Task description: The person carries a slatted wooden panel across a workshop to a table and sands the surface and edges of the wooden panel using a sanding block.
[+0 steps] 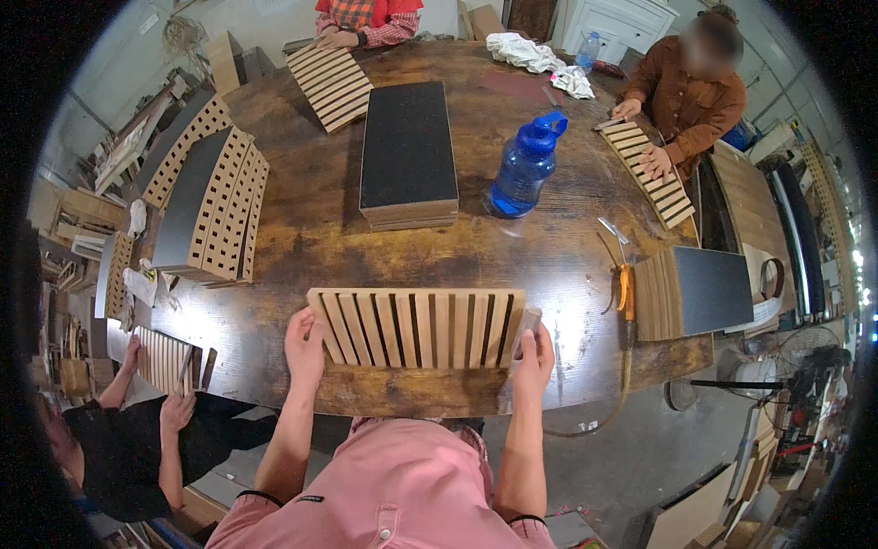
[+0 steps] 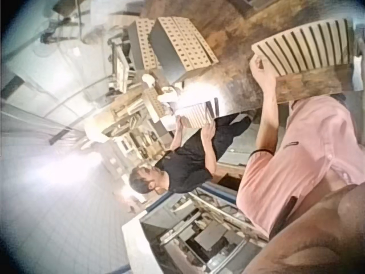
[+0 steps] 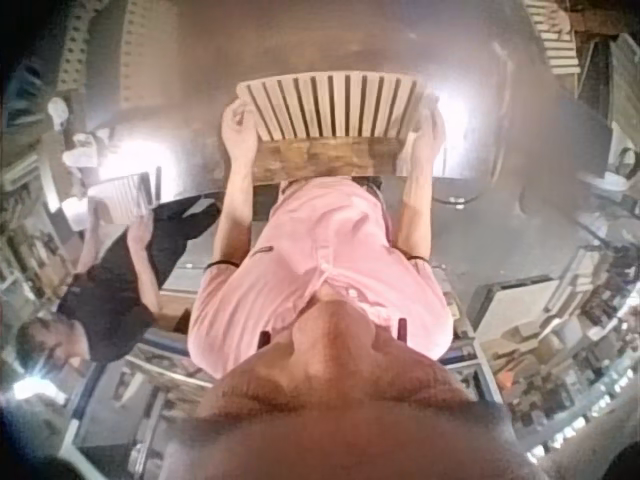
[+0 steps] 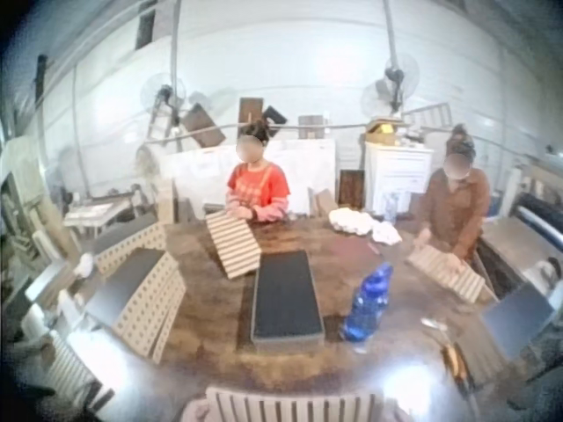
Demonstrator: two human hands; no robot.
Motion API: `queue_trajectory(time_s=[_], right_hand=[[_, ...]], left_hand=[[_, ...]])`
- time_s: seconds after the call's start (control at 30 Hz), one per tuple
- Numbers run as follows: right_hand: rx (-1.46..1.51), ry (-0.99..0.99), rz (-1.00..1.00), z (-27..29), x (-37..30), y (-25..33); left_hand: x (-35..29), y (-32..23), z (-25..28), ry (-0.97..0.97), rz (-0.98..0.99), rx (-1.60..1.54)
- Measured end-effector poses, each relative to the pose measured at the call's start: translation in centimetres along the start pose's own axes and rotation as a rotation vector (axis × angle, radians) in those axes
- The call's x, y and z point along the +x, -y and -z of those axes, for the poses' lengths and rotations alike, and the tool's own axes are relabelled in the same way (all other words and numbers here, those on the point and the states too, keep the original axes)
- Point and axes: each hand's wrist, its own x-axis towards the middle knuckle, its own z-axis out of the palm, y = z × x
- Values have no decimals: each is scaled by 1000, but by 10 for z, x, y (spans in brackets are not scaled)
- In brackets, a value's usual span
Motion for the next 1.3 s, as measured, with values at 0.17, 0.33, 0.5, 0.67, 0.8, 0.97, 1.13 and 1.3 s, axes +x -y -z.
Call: queue_trajectory(time_s=[0.17, 0.33, 0.5, 0.67, 0.8, 0.97, 1.13, 1.3], right_hand=[[137, -33, 102, 1, -25, -1], [108, 47, 180, 8, -32, -15], [116, 39, 147, 2, -36, -22], [61, 13, 195, 1, -33, -18], [34, -22, 222, -7, -30, -12], [-41, 12, 216, -4, -16, -20], [-51, 22, 136, -14, 10, -19], [-59, 11, -1, -31, 24, -11]], left_hand=[[-6, -7, 13, 44, 28, -160], [-8, -2, 17, 6, 43, -227], [-10, 8, 19, -34, 29, -206], [-9, 22, 14, 15, -28, -209], [-8, 5, 13, 39, -41, -131], [-2, 0, 11, 47, -80, -133], [20, -17, -2, 149, -58, 10], [46, 9, -13, 252, 76, 58]])
